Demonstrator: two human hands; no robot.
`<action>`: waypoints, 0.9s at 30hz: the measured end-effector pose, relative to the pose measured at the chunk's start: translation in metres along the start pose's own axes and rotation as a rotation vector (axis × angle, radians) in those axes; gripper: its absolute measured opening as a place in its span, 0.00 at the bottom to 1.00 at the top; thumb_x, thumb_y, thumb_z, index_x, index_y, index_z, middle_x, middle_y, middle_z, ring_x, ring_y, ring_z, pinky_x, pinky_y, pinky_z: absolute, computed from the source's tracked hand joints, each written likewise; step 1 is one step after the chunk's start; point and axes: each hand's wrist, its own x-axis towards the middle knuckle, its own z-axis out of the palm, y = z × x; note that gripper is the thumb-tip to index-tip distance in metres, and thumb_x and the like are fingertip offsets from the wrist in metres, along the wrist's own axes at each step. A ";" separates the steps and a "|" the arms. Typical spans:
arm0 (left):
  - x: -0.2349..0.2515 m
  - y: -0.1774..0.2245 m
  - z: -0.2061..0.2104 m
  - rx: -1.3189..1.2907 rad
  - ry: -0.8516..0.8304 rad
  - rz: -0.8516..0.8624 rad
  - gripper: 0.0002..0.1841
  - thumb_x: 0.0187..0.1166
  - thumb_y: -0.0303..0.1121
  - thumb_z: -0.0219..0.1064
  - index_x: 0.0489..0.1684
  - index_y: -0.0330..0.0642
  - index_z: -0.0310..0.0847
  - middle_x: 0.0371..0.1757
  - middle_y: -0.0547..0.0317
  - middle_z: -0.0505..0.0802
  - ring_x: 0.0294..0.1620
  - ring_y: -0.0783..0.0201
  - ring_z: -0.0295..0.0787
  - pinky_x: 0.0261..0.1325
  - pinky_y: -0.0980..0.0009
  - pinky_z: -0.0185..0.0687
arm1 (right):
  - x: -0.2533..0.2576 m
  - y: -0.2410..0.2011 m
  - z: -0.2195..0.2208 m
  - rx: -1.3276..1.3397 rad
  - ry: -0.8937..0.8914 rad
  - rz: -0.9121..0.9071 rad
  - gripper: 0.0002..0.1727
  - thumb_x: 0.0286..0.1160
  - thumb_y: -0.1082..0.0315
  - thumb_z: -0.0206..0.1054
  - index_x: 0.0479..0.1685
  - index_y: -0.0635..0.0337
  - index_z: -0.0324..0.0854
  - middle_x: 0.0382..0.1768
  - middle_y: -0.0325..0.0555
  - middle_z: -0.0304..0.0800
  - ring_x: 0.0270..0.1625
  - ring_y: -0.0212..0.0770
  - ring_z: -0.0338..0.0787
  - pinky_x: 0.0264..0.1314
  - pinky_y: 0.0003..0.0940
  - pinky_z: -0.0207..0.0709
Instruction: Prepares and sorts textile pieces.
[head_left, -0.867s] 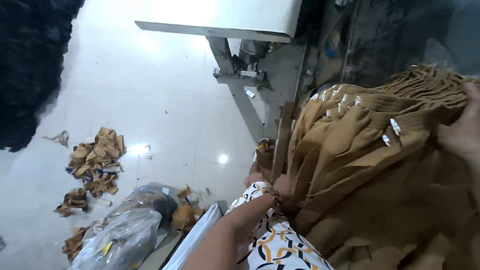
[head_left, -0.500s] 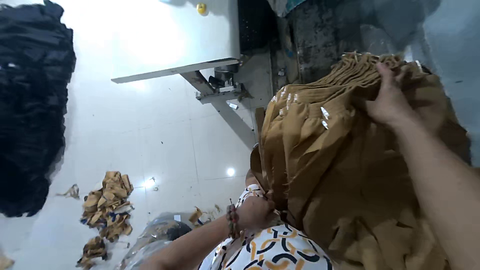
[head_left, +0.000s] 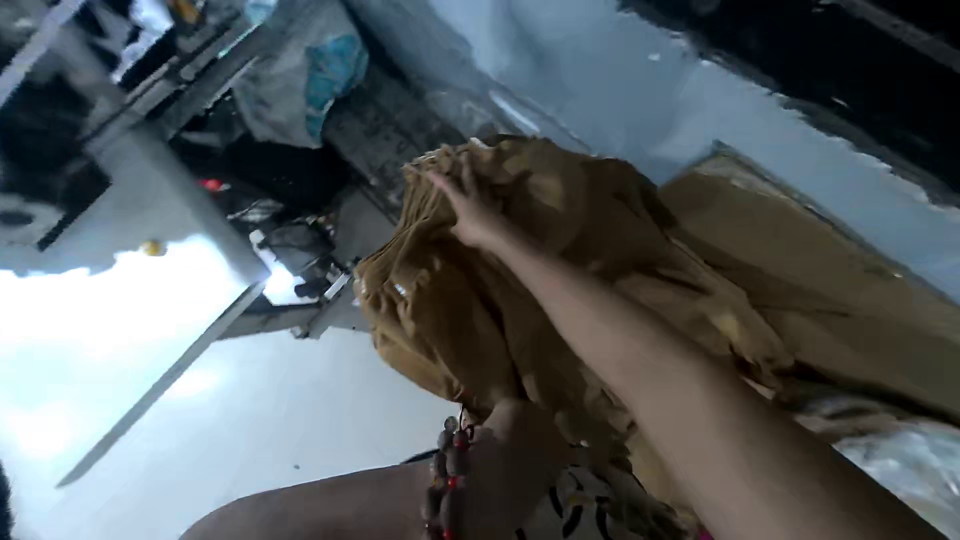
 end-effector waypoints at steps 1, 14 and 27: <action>0.008 -0.010 -0.004 0.075 0.158 0.043 0.03 0.73 0.25 0.72 0.35 0.39 0.93 0.36 0.48 0.94 0.38 0.50 0.94 0.41 0.54 0.90 | 0.018 0.020 0.021 0.086 0.072 -0.076 0.50 0.66 0.70 0.78 0.93 0.38 0.58 0.95 0.66 0.32 0.90 0.82 0.45 0.74 0.90 0.47; 0.074 -0.252 0.080 0.266 0.577 0.056 0.29 0.71 0.29 0.68 0.73 0.70 0.83 0.78 0.42 0.83 0.78 0.31 0.77 0.70 0.26 0.66 | 0.054 0.087 -0.002 0.317 0.562 -0.499 0.27 0.73 0.61 0.76 0.72 0.58 0.84 0.67 0.52 0.89 0.68 0.48 0.90 0.72 0.48 0.82; 0.075 -0.282 0.097 0.312 0.769 0.083 0.16 0.86 0.42 0.57 0.65 0.78 0.82 0.75 0.52 0.85 0.78 0.46 0.78 0.74 0.45 0.67 | -0.062 0.324 0.085 -0.008 0.407 0.269 0.21 0.87 0.54 0.60 0.63 0.60 0.86 0.52 0.61 0.92 0.56 0.64 0.91 0.63 0.69 0.78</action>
